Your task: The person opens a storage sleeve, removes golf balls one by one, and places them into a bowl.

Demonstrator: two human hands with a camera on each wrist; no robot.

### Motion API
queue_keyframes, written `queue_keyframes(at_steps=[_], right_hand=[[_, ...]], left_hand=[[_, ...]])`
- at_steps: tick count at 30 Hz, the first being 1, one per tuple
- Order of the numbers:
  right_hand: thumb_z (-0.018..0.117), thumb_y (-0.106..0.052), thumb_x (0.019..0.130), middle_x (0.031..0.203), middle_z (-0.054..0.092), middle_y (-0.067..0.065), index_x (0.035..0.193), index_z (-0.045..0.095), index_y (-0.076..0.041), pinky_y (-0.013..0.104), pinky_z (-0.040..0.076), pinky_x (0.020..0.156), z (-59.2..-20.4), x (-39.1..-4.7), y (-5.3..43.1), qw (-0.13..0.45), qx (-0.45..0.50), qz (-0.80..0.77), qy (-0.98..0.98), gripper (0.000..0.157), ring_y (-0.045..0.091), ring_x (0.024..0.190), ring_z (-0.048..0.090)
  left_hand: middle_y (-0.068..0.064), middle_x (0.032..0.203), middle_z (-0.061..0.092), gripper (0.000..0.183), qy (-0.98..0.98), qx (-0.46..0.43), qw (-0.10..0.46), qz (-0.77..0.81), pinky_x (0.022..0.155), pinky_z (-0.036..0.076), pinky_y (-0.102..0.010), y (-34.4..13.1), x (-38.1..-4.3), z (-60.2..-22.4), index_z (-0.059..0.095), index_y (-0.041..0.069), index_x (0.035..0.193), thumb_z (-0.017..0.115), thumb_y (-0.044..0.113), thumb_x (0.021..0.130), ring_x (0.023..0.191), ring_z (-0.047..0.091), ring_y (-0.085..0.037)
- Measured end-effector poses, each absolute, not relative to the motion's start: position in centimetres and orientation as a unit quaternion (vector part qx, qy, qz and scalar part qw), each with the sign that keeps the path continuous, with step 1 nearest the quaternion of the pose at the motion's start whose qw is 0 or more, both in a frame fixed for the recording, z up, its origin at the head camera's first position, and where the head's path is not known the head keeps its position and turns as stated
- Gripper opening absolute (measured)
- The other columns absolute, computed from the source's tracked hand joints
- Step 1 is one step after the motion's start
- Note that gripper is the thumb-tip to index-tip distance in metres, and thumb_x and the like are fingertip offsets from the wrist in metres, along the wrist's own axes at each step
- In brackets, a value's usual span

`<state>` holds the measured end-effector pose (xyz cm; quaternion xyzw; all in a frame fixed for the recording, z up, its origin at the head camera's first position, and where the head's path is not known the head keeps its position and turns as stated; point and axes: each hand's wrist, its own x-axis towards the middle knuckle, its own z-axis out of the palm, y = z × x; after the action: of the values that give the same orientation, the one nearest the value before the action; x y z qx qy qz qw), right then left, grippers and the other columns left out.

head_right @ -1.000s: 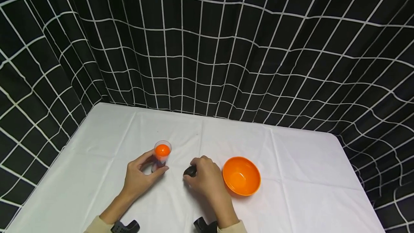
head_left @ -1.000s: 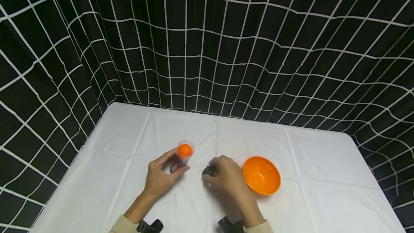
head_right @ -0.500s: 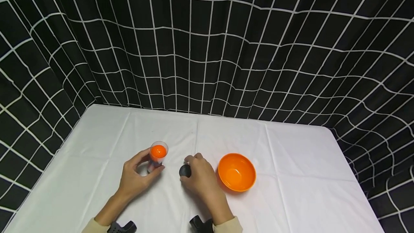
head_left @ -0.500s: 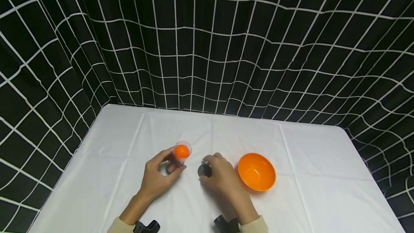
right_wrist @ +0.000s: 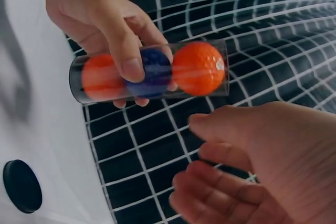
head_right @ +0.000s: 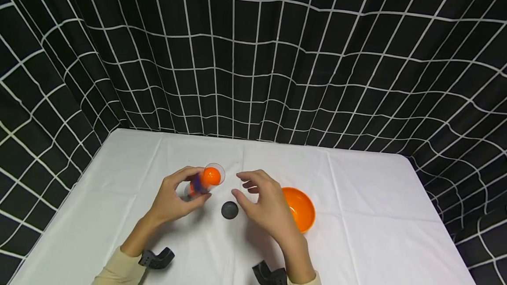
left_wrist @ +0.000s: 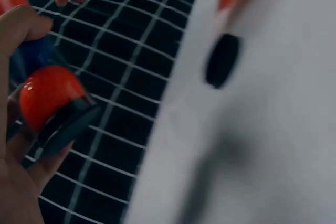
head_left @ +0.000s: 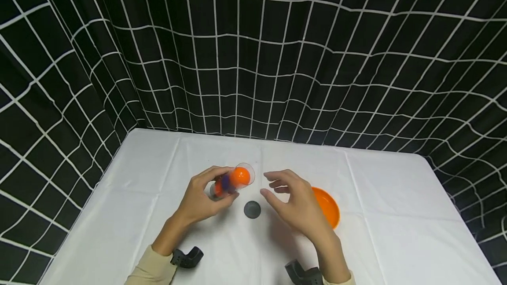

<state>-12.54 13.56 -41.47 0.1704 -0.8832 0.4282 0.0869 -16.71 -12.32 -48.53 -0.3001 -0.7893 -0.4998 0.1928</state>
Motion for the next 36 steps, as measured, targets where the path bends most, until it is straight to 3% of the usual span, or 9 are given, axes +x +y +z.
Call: queue_keyframes(at_steps=[6, 10, 15, 25, 36], right_hand=[[0.079, -0.009, 0.094, 0.117, 0.075, 0.001, 0.123, 0.075, -0.012, 0.033, 0.064, 0.096, -40.9, -12.2, 14.3, 0.133, 0.189, 0.482, -0.845, 0.029, 0.022, 0.103, 0.077], [0.077, -0.005, 0.095, 0.12, 0.073, 0.007, 0.124, 0.074, -0.009, 0.03, 0.063, 0.098, -41.3, -12.5, 13.8, 0.138, 0.196, 0.533, -0.811, 0.029, 0.024, 0.105, 0.076], [0.076, -0.003, 0.095, 0.124, 0.071, 0.018, 0.125, 0.072, -0.001, 0.025, 0.062, 0.098, -41.7, -12.9, 13.6, 0.115, 0.194, 0.571, -0.789, 0.03, 0.024, 0.109, 0.074], [0.078, -0.007, 0.095, 0.132, 0.07, 0.012, 0.132, 0.07, -0.008, 0.024, 0.061, 0.099, -42.1, -13.4, 13.3, 0.036, 0.167, 0.604, -0.779, 0.039, 0.025, 0.116, 0.071], [0.077, -0.013, 0.097, 0.135, 0.071, 0.015, 0.136, 0.068, -0.007, 0.023, 0.06, 0.098, -43.7, -14.1, 12.9, -0.034, 0.117, 0.642, -0.757, 0.04, 0.013, 0.114, 0.07]], left_hand=[[0.002, 0.119, 0.078, 0.056, -0.802, -0.305, 0.143, -0.493, 0.104, 0.06, -0.036, -11.7, -17.5, -45.5, 0.074, 0.019, 0.131, 0.093, 0.013, 0.078, 0.112, 0.074, -0.017], [0.005, 0.118, 0.077, 0.055, -0.823, -0.291, 0.119, -0.473, 0.103, 0.061, -0.039, -12.3, -17.0, -44.8, 0.074, 0.022, 0.133, 0.093, 0.018, 0.081, 0.112, 0.073, -0.015], [0.008, 0.117, 0.075, 0.057, -0.847, -0.276, 0.119, -0.439, 0.099, 0.061, -0.038, -12.9, -16.5, -44.2, 0.075, 0.027, 0.132, 0.095, 0.023, 0.079, 0.111, 0.07, -0.011], [0.003, 0.117, 0.075, 0.054, -0.885, -0.284, 0.147, -0.338, 0.102, 0.055, -0.047, -13.6, -16.4, -42.7, 0.075, 0.029, 0.132, 0.094, 0.033, 0.081, 0.112, 0.069, -0.02], [0.002, 0.116, 0.073, 0.052, -0.901, -0.307, 0.183, -0.248, 0.099, 0.05, -0.044, -13.7, -16.0, -42.0, 0.076, 0.028, 0.13, 0.094, 0.032, 0.081, 0.112, 0.067, -0.02]])
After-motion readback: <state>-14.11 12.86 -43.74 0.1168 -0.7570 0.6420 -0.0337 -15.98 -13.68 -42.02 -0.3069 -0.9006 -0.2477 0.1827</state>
